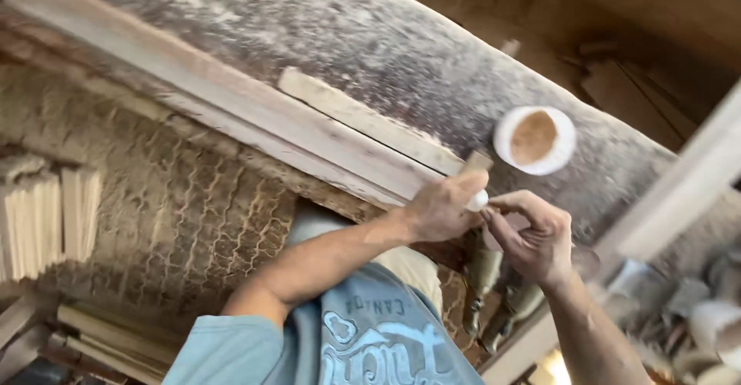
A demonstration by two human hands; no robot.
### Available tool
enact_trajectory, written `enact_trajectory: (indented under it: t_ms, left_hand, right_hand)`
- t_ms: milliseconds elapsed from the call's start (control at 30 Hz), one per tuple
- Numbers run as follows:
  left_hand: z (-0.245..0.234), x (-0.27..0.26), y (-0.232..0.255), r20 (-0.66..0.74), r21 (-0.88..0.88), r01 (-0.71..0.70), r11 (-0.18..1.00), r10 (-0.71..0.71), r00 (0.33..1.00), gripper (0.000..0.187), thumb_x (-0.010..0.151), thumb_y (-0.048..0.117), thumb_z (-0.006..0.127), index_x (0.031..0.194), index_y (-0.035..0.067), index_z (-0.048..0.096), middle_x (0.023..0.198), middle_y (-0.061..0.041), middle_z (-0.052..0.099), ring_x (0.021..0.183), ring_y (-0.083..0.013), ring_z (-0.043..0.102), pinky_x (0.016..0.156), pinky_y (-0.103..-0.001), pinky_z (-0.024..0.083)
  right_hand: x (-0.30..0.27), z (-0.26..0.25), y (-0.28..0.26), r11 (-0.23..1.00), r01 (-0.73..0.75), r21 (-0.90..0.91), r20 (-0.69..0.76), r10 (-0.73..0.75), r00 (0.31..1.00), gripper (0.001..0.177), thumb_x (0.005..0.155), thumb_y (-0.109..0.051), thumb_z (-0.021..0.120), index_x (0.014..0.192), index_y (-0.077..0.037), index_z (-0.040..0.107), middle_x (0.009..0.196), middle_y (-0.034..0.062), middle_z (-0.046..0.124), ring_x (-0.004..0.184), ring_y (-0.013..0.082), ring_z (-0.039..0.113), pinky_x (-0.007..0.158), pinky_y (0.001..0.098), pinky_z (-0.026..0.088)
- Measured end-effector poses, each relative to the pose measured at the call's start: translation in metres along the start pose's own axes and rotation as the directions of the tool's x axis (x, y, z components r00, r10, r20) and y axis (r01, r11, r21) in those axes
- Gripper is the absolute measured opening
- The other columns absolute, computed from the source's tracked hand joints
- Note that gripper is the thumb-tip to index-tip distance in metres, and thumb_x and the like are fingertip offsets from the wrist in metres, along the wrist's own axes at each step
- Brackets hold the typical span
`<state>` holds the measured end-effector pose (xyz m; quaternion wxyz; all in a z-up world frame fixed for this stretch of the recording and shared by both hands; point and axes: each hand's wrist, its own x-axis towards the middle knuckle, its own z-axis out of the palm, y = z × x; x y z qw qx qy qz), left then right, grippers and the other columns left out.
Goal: Applying glue and sanding wood pieces using manual and power tools in a workshop.
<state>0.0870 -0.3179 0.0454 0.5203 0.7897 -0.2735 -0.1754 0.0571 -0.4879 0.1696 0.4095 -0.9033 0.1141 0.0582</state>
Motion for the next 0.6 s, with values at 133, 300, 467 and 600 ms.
enact_trajectory:
  t_ms: [133, 300, 467, 600]
  left_hand:
    - [-0.028, -0.046, -0.067, -0.080, -0.091, 0.083, 0.992, -0.090, 0.993, 0.045, 0.082, 0.038, 0.080, 0.117, 0.013, 0.066, 0.100, -0.010, 0.072, 0.093, -0.0340, 0.074, 0.073, -0.041, 0.062]
    - [-0.175, -0.055, -0.186, -0.279, -0.072, 0.211, 0.975, -0.222, 0.934, 0.058, 0.076, 0.029, 0.094, 0.124, 0.008, 0.068, 0.103, -0.015, 0.073, 0.095, -0.0376, 0.073, 0.073, -0.045, 0.063]
    - [-0.309, -0.012, -0.253, -0.100, 0.623, 0.067, 0.779, -0.005, 0.995, 0.035, 0.106, 0.042, 0.055, 0.084, 0.016, 0.049, 0.069, 0.002, 0.050, 0.060, -0.0186, 0.048, 0.074, -0.043, 0.049]
    - [-0.315, -0.018, -0.279, 0.028, 0.579, 0.043, 0.814, -0.072, 0.997, 0.026, 0.103, 0.028, 0.058, 0.083, 0.013, 0.051, 0.073, 0.000, 0.050, 0.052, -0.0153, 0.039, 0.040, -0.030, 0.036]
  right_hand:
    - [0.030, 0.044, -0.023, 0.980, -0.065, 0.190, 0.140, 0.038, 0.989, 0.037, 0.081, -0.013, 0.084, 0.116, -0.008, 0.072, 0.098, 0.0149, 0.075, 0.095, 0.0325, 0.073, 0.084, 0.0420, 0.056]
    - [0.041, 0.157, -0.015, 1.000, -0.020, -0.009, 0.353, 0.022, 0.935, 0.051, 0.080, -0.021, 0.082, 0.128, -0.010, 0.068, 0.117, 0.0216, 0.069, 0.109, 0.0486, 0.065, 0.091, 0.0602, 0.055]
    - [0.059, 0.247, -0.008, 0.946, 0.156, -0.284, 0.306, -0.065, 0.950, 0.060, 0.084, -0.030, 0.079, 0.134, -0.004, 0.058, 0.136, 0.0164, 0.054, 0.120, 0.0347, 0.055, 0.098, 0.0471, 0.051]
    - [0.062, 0.273, -0.002, 0.908, 0.069, -0.413, 0.349, 0.088, 0.933, 0.071, 0.086, -0.037, 0.078, 0.143, -0.007, 0.049, 0.131, 0.0154, 0.054, 0.114, 0.0300, 0.054, 0.100, 0.0493, 0.049]
